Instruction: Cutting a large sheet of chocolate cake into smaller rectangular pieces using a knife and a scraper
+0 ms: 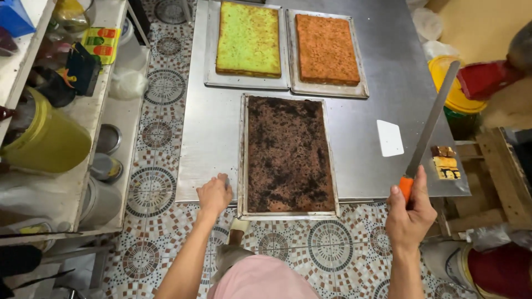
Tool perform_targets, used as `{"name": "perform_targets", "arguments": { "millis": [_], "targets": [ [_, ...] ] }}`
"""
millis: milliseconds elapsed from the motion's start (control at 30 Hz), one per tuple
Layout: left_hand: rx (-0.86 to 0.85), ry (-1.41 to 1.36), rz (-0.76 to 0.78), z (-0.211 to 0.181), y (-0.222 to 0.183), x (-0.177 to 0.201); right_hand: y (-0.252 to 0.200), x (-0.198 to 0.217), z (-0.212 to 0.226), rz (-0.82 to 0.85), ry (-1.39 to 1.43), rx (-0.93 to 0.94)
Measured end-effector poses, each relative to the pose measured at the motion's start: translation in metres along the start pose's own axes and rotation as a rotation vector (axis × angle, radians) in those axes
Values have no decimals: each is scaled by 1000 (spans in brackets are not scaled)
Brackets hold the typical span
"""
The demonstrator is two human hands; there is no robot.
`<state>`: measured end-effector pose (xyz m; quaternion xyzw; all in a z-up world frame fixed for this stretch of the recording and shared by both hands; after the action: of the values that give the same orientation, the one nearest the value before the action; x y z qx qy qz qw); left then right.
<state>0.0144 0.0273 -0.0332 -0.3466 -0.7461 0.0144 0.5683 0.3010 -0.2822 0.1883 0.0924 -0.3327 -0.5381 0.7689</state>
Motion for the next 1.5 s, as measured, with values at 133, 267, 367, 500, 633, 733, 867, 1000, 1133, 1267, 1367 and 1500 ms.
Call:
{"name": "perform_targets", "arguments": {
  "millis": [133, 267, 367, 500, 633, 733, 867, 1000, 1133, 1267, 1367, 1500],
  "targets": [
    [-35, 44, -60, 3, 5, -6, 3, -7, -8, 9, -15, -38],
    [-19, 45, -34, 1, 7, -5, 8, -15, -6, 21, -39, -6],
    [-22, 42, -41, 6, 13, -11, 10, -21, -4, 36, -47, -24],
    [-20, 49, -29, 8, 16, -12, 9, -27, -19, 54, -14, -74],
    [-5, 26, 5, 6, 15, -7, 12, -34, -8, 73, -68, -44],
    [-5, 39, -1, 7, 18, -5, 13, -38, -10, 87, -39, -80],
    [-20, -24, -29, 9, 22, -6, 14, -45, -11, 116, -15, -45],
    [-25, -66, -4, 6, 22, 5, 17, -50, -10, 108, -28, -72],
    [-31, -38, 22, 11, 28, 8, 18, -56, -11, 109, -20, -76],
    [2, -97, 114, 7, 28, 19, 19, -62, -9, 113, -20, -82],
    [10, -118, 160, 4, 24, 26, 19, -67, -8, 114, -29, -86],
    [10, -88, 186, 5, 27, 27, 20, -70, -4, 123, -46, -65]
  ]
}}
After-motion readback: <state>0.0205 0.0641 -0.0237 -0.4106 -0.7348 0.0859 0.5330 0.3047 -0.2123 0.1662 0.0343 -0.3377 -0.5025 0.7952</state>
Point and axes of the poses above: each hand's wrist, its own y-axis towards the middle knuckle, its own x-axis out of the back of the hand, z = x × y, the point moved 6 cm from there along y, towards the middle knuckle, and after that the axes turned 3 degrees about y, right-handed, at the moved point
